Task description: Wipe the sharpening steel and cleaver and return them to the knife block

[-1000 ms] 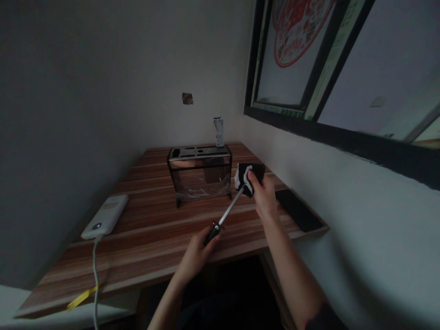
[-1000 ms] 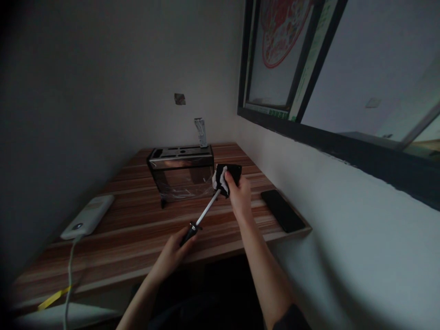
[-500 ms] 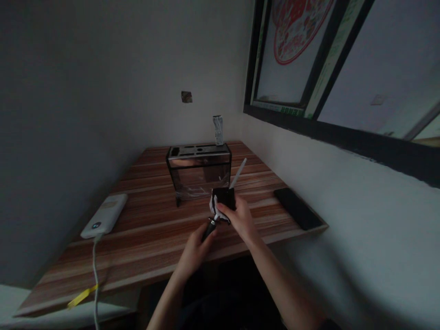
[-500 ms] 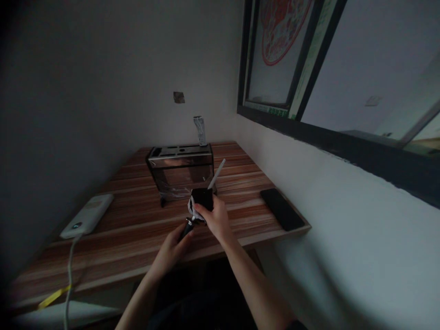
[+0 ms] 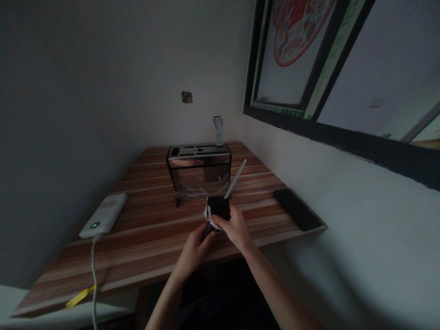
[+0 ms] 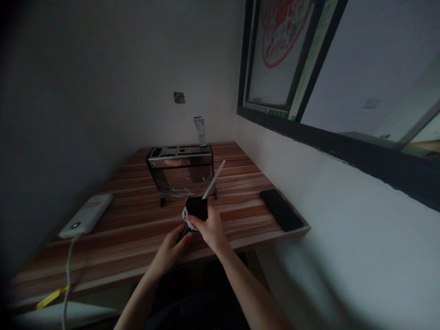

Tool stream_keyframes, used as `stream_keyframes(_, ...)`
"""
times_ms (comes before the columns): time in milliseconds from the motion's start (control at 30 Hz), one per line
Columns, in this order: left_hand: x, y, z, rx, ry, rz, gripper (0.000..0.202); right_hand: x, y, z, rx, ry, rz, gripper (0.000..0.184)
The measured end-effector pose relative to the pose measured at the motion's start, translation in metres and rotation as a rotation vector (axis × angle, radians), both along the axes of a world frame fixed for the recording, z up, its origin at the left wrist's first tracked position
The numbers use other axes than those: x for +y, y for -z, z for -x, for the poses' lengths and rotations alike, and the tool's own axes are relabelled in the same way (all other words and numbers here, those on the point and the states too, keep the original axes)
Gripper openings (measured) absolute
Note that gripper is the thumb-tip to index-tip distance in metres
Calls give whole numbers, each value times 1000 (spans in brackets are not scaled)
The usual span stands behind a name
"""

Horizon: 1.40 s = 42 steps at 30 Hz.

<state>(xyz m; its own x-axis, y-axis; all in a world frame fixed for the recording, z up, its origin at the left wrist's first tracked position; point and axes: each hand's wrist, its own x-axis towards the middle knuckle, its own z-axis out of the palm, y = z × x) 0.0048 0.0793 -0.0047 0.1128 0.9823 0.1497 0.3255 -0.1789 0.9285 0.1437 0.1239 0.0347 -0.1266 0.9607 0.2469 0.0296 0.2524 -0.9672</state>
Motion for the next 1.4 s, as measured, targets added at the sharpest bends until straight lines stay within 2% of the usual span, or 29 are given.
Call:
stream_keyframes(233, 0, 0, -1, -2, -9, 30, 37, 2, 6, 2, 2, 28, -40, 35)
stream_keyframes(433, 2, 3, -3, -49, -8, 52, 35, 8, 3, 0, -1, 45, -92, 36)
stream_keyframes(633, 2, 4, -4, -38, -7, 65, 34, 16, -8, -10, 19, 78, -115, 33)
stream_keyframes(767, 1, 1, -4, -21, 3, 70, 36, 24, -18, -20, 8, 148, -133, 34)
stream_keyframes(933, -1, -2, -3, 27, 13, 61, 40, 37, -32, -36, 52, 169, -145, 35)
stream_keyframes(1067, -1, 0, -3, 60, 18, 51, 42, 52, -37, -52, 36, 262, -216, 33)
stream_keyframes(1400, -5, -11, -5, 60, 78, 61, 38, 75, -47, -79, 241, 333, -266, 32)
